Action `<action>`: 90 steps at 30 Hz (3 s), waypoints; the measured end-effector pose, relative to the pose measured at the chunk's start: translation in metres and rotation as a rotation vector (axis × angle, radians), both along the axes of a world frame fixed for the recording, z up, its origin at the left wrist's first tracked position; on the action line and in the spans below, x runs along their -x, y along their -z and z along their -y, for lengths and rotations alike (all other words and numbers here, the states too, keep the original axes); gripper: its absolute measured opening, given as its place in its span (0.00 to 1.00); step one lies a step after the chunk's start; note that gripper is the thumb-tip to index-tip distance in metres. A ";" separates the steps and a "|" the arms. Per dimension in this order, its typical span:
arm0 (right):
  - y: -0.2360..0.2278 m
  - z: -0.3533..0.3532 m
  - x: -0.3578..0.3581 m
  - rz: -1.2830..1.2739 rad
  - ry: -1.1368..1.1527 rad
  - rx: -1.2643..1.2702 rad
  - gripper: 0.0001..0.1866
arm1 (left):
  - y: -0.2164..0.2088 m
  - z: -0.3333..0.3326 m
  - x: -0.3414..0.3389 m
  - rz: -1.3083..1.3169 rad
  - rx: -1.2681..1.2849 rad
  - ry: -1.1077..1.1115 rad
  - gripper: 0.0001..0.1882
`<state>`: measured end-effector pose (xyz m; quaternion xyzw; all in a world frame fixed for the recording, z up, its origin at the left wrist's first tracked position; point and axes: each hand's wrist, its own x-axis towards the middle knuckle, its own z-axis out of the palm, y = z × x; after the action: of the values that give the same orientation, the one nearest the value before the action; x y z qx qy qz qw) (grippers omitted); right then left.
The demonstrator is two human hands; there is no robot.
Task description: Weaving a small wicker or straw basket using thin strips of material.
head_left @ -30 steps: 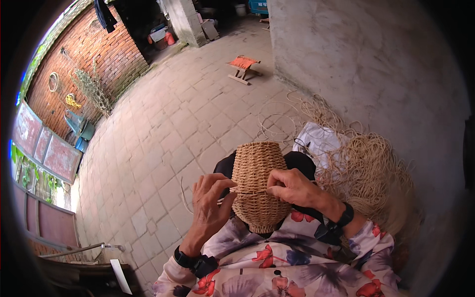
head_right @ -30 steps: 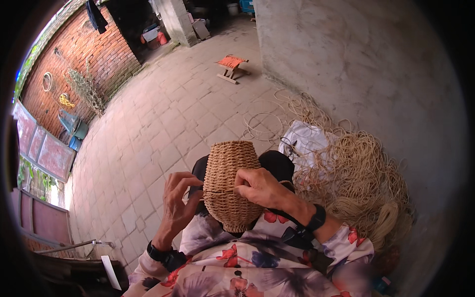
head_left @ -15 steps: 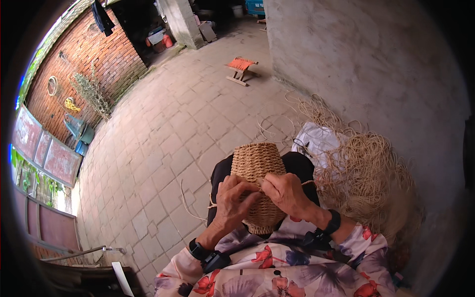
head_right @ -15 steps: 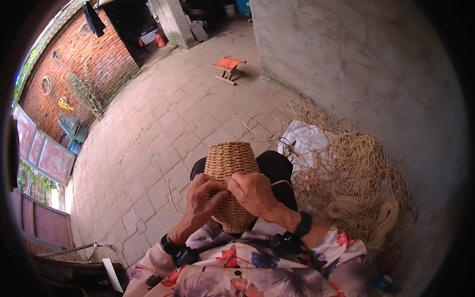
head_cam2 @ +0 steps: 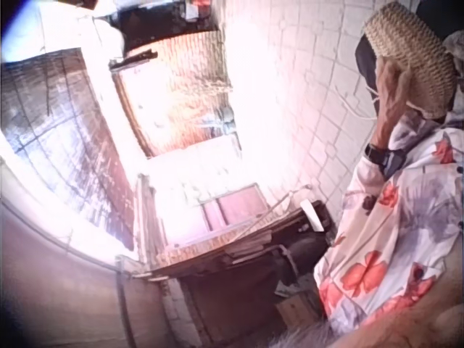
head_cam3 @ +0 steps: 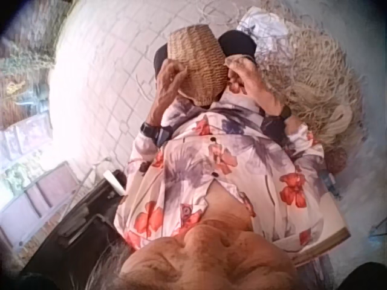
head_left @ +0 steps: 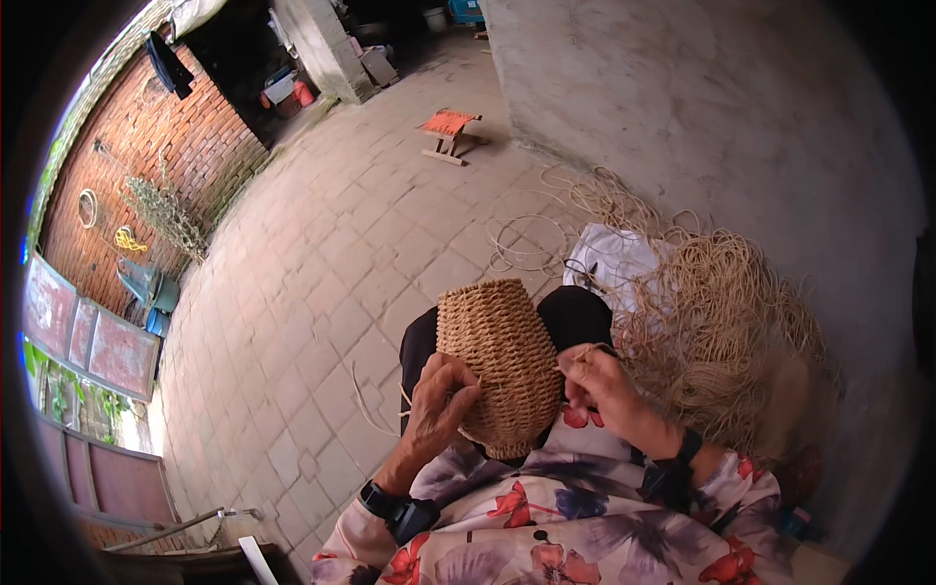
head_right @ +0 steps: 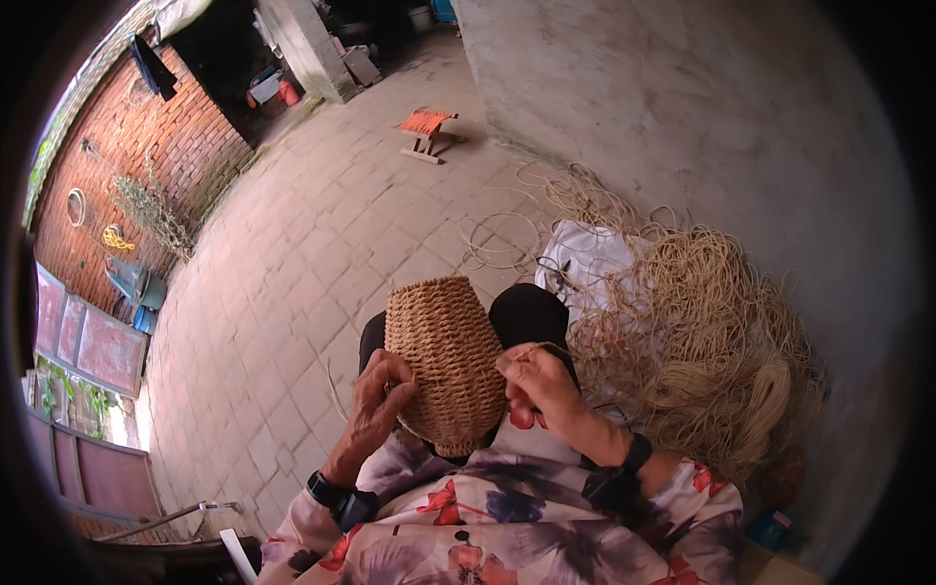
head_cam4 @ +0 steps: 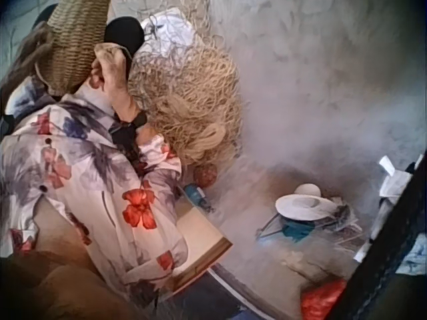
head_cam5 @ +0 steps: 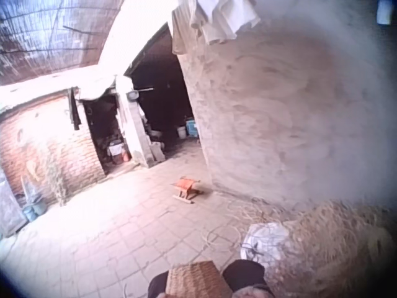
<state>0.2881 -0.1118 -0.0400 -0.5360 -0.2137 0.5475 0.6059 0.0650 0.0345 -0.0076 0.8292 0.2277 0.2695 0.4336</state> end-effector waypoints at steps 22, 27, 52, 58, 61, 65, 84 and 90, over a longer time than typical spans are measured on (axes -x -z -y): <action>-0.065 0.016 -0.156 0.124 0.693 -0.599 0.15 | 0.012 0.005 -0.008 0.091 -0.269 -0.088 0.09; -0.035 -0.017 -0.072 0.289 0.194 -0.358 0.12 | -0.002 0.008 -0.015 -0.048 -0.442 -0.064 0.11; -0.019 -0.056 -0.003 0.929 -0.241 -0.645 0.10 | -0.009 0.009 -0.019 -0.049 -0.406 -0.086 0.10; -0.038 -0.043 0.019 1.496 -0.221 -0.627 0.10 | -0.011 0.013 -0.018 0.011 -0.450 -0.078 0.10; -0.043 -0.040 0.022 1.540 -0.233 -0.623 0.08 | -0.009 0.014 -0.017 0.027 -0.464 -0.083 0.10; -0.041 -0.041 0.017 1.408 -0.224 -0.710 0.09 | -0.008 0.015 -0.016 0.039 -0.475 -0.065 0.10; -0.030 -0.044 0.042 0.961 -0.155 -0.276 0.10 | -0.005 0.018 -0.012 0.089 -0.492 -0.083 0.10; -0.044 -0.046 0.054 0.483 -0.161 -0.088 0.10 | -0.010 0.017 -0.010 0.086 -0.471 -0.080 0.07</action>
<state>0.2343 -0.0657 0.0037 -0.6057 -0.4180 0.4403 0.5143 0.0752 0.0174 0.0023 0.8855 0.1729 0.3671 0.2264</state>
